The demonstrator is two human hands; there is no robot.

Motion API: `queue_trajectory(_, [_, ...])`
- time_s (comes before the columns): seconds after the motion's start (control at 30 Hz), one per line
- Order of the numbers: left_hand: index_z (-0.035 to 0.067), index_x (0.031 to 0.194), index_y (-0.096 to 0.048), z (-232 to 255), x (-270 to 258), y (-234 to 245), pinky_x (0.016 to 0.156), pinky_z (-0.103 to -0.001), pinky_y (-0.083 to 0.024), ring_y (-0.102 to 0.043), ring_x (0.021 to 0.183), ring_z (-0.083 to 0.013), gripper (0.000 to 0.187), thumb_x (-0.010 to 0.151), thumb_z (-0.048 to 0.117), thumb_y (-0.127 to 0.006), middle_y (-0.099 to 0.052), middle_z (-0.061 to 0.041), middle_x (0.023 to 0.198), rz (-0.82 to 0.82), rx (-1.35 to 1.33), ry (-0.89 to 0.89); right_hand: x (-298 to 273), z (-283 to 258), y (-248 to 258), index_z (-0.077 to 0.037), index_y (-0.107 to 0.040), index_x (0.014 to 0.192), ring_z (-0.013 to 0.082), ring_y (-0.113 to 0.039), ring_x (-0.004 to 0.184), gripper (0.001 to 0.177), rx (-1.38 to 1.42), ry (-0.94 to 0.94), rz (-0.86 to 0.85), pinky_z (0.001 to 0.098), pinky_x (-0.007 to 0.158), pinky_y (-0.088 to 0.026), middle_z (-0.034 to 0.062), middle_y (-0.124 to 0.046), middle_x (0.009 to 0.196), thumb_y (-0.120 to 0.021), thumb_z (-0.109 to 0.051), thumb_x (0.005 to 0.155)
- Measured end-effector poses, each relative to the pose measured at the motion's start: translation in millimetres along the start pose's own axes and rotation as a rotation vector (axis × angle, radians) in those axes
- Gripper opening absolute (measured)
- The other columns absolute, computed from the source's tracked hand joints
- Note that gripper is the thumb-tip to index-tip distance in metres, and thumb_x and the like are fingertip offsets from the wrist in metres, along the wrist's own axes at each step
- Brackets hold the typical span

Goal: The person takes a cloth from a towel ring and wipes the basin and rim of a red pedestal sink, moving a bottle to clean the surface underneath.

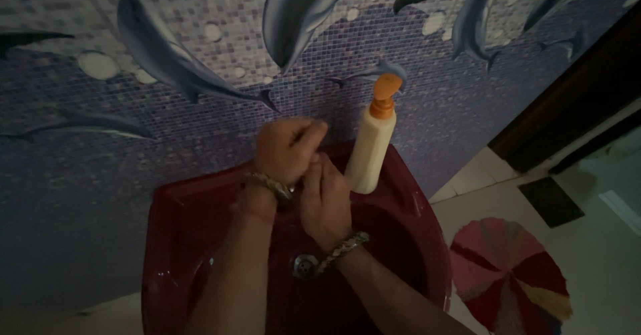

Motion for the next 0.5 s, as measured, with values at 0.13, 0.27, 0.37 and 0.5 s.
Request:
queue_trajectory(0.13, [0.004,0.055,-0.062,-60,15,-12,0.048,-0.032,-0.041,-0.052,0.047,-0.0135,0.043,0.090,0.027,-0.070,-0.059,-0.004,0.053,-0.059,-0.386,0.236,-1,11,-1,0.003,-0.058,0.088,0.0178,-0.054,0.060,0.047,-0.062,-0.088,-0.008,0.0355,0.053,-0.045,0.0129,-0.057,0.068,-0.033,-0.030,0.112])
queue_trajectory(0.27, [0.008,0.065,-0.066,-148,24,-33,0.050,-0.031,-0.045,-0.056,0.052,-0.0143,0.036,0.093,0.030,-0.068,-0.063,-0.004,0.062,-0.117,-0.654,0.386,0,10,1,0.000,-0.059,0.087,0.0170,-0.055,0.058,0.045,-0.102,-0.131,0.009,0.0350,0.050,-0.045,0.0113,-0.058,0.066,-0.034,-0.029,0.110])
queue_trajectory(0.37, [0.007,0.073,-0.068,-236,4,-63,0.056,-0.033,-0.048,-0.059,0.059,-0.0165,0.033,0.095,0.030,-0.062,-0.066,-0.006,0.071,-0.049,-0.950,0.560,-1,-7,2,0.000,-0.059,0.089,0.0178,-0.057,0.060,0.042,-0.044,-0.036,0.029,0.0356,0.052,-0.045,0.0117,-0.060,0.068,-0.036,-0.027,0.111])
queue_trajectory(0.5, [0.005,0.085,-0.071,-317,-21,-89,0.064,-0.035,-0.052,-0.063,0.069,-0.0195,0.033,0.099,0.031,-0.055,-0.070,-0.008,0.082,0.118,-0.943,0.566,1,-5,4,0.000,-0.058,0.085,0.0185,-0.055,0.051,0.041,-0.111,-0.082,0.039,0.0362,0.048,-0.043,0.0119,-0.057,0.061,-0.038,-0.026,0.109])
Point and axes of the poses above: each hand's wrist, its own x-axis towards the middle knuckle, its own y-axis out of the back of the hand, z = x × y, the point moved 10 cm from there along x, towards the middle knuckle
